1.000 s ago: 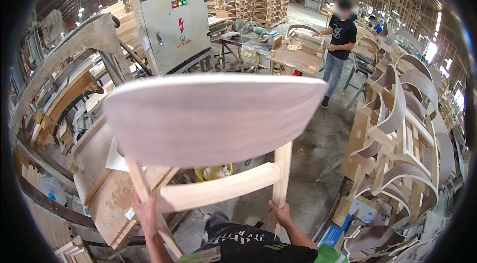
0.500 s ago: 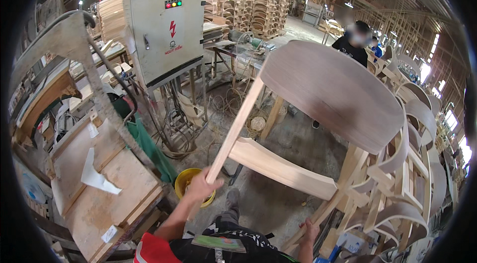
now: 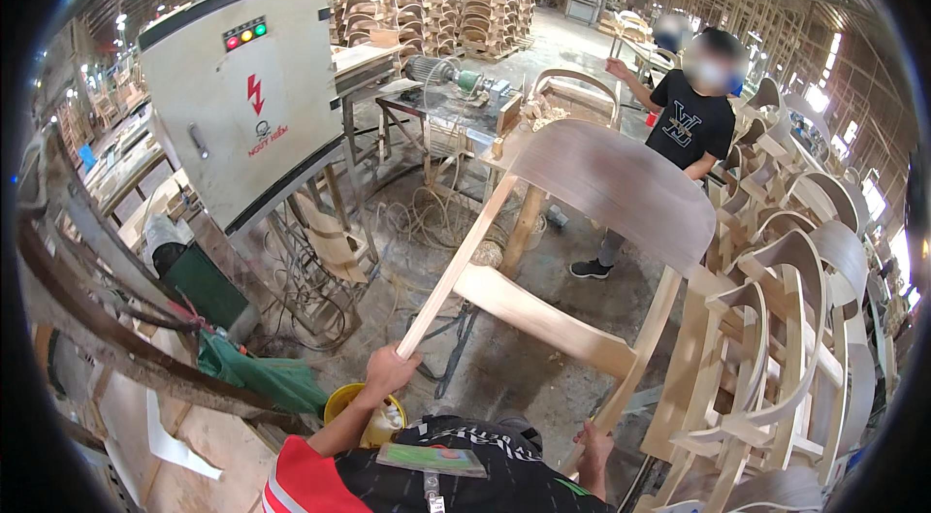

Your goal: The person repeatedly picks up wooden chair frames, places them on a workbench, attaches curved backrests, and moves the assembled chairs to a nearby stack. The process is repeated multiple times in a workshop setting.

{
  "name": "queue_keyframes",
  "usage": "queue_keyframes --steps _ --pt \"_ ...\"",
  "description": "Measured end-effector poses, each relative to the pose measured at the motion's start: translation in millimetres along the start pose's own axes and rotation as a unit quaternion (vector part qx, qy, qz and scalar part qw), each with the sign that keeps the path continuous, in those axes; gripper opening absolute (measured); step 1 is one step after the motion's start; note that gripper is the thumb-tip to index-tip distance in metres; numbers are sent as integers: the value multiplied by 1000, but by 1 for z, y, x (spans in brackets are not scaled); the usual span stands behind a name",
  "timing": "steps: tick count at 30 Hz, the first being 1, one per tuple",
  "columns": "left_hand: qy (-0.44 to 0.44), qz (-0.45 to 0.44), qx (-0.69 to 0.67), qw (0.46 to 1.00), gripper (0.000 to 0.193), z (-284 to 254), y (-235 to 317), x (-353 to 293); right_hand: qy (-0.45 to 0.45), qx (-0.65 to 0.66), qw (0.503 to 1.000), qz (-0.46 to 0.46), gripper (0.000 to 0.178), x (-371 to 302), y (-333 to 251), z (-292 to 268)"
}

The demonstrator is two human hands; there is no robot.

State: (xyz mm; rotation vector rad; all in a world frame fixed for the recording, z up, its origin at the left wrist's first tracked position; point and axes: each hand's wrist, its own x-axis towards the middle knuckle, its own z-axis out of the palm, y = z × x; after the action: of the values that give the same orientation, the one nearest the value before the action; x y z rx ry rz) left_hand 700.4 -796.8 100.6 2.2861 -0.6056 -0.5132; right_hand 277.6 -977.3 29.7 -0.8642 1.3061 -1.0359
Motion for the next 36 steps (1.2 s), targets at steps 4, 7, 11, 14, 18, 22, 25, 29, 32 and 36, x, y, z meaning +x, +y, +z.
queue_keyframes --steps 4,7,11,14,18,22,25,29,32,36 --pt "-3 10 0 1000 44 14 41 74 -27 16 999 -24 30 62 -33 43" --pt "-18 -3 -8 1000 45 32 80 137 -6 2 1000 4 31 121 -58 77" --pt "-22 -2 -3 1000 45 46 118 234 15 -11 999 28 25 200 -89 152" --pt "18 18 -19 999 45 58 155 315 18 -3 1000 25 26 274 -115 211" --pt "-4 14 34 999 47 81 206 407 -11 -14 998 68 28 365 -148 266" --pt "3 26 45 999 49 92 257 492 -11 -5 998 61 27 448 -177 325" --pt "-28 12 35 999 50 97 282 547 -4 19 996 87 29 497 -189 361" --pt "-30 9 62 998 50 104 301 602 -54 -27 996 72 28 541 -199 393" --pt "-49 -26 54 997 51 107 313 631 -44 -14 993 105 29 557 -206 412" --pt "-102 -43 44 993 50 106 330 665 -77 -27 989 125 33 582 -218 420"
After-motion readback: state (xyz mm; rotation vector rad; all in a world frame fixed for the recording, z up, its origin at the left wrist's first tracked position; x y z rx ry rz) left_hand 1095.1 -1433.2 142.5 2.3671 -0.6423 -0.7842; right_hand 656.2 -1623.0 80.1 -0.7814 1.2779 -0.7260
